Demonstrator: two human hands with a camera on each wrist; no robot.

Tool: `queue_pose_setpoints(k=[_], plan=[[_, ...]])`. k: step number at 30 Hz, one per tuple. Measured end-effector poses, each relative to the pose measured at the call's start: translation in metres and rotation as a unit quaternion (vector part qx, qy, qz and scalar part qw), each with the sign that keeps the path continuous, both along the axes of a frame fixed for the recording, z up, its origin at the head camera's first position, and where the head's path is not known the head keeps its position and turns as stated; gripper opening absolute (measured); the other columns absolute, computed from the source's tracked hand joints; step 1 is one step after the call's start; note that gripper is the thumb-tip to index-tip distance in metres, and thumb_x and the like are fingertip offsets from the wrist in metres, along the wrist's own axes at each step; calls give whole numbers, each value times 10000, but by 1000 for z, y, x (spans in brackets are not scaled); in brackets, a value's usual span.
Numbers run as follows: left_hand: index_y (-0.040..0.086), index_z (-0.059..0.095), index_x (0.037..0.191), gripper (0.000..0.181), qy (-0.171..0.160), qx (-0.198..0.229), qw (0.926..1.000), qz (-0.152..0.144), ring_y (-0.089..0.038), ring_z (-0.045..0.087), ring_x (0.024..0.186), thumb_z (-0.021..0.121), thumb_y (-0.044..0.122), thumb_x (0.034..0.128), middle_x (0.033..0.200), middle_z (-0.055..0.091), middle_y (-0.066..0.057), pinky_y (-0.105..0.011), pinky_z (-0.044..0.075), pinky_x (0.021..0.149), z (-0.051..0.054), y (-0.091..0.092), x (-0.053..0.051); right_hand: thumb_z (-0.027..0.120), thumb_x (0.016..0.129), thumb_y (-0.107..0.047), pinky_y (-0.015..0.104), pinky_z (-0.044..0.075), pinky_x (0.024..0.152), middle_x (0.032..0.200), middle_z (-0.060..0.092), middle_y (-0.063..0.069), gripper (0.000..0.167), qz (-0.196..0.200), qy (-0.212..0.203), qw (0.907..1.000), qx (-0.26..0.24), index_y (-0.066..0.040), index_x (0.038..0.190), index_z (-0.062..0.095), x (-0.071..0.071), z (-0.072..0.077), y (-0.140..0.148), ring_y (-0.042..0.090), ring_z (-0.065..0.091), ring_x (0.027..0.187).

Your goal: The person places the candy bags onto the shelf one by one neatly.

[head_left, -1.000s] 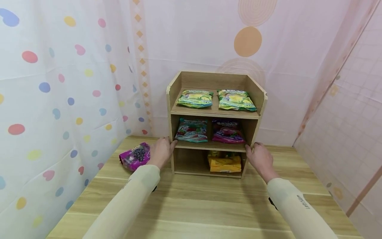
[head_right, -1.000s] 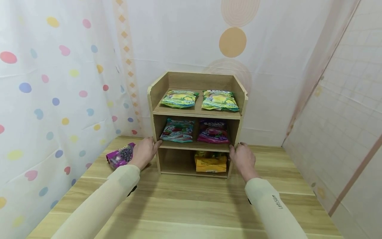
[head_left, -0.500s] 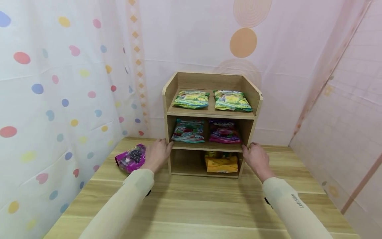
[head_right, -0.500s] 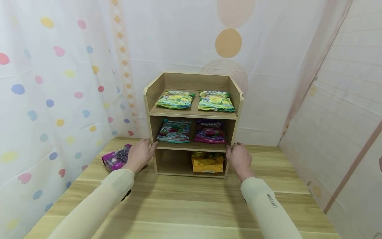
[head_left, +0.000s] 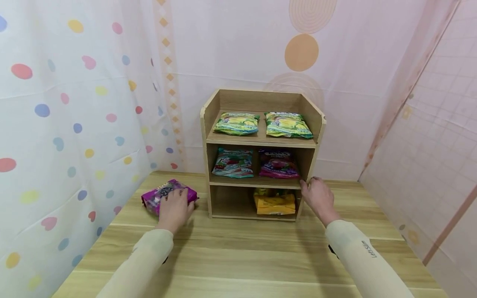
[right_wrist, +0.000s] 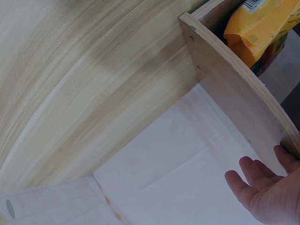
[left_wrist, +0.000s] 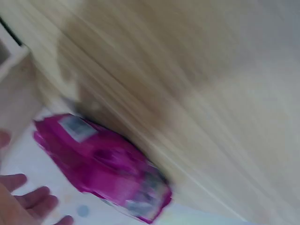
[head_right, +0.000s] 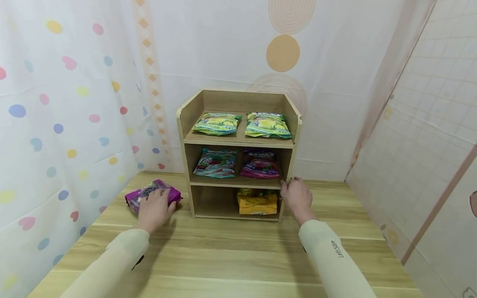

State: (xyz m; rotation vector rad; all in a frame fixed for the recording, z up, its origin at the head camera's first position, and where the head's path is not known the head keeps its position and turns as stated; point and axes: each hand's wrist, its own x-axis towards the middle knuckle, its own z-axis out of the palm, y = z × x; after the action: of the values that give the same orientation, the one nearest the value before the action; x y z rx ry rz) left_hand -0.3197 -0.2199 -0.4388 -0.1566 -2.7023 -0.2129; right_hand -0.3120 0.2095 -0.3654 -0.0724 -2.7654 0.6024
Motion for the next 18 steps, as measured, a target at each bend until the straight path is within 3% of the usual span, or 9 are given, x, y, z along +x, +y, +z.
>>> queue_pose_setpoints(k=[4,8,15,18], plan=[[-139,472,1344,721,-23,-348,9990,264,-561,448,1211,711,378,902,1302,463,-419,-720,331,968,-9,-21,1,418,1042,-352,591,473,891,1382,515,270,516,-7,-10,10000,17,93,1217,614,0,0,0,469,539,1190],[-152,439,1364,783,-246,-549,9976,343,-590,407,1239,719,405,891,1327,407,-458,-732,305,982,-12,-28,1,422,1039,-356,594,475,880,1377,519,271,514,-21,2,10000,7,89,1208,617,0,0,0,473,546,1177],[-31,356,1488,636,-1124,-825,9902,-73,-606,341,1293,615,180,946,1435,327,-423,-747,296,979,-17,-21,4,421,1039,-358,584,484,871,1367,534,258,501,-24,56,10000,49,74,1162,642,-2,-1,0,455,558,1166],[10,371,1497,613,-1328,-1013,9857,-242,-609,336,1297,595,155,945,1454,335,-393,-748,318,960,-19,-18,9,421,1041,-359,585,484,871,1375,527,260,502,-6,55,10000,27,75,1164,642,-2,0,1,459,557,1166]])
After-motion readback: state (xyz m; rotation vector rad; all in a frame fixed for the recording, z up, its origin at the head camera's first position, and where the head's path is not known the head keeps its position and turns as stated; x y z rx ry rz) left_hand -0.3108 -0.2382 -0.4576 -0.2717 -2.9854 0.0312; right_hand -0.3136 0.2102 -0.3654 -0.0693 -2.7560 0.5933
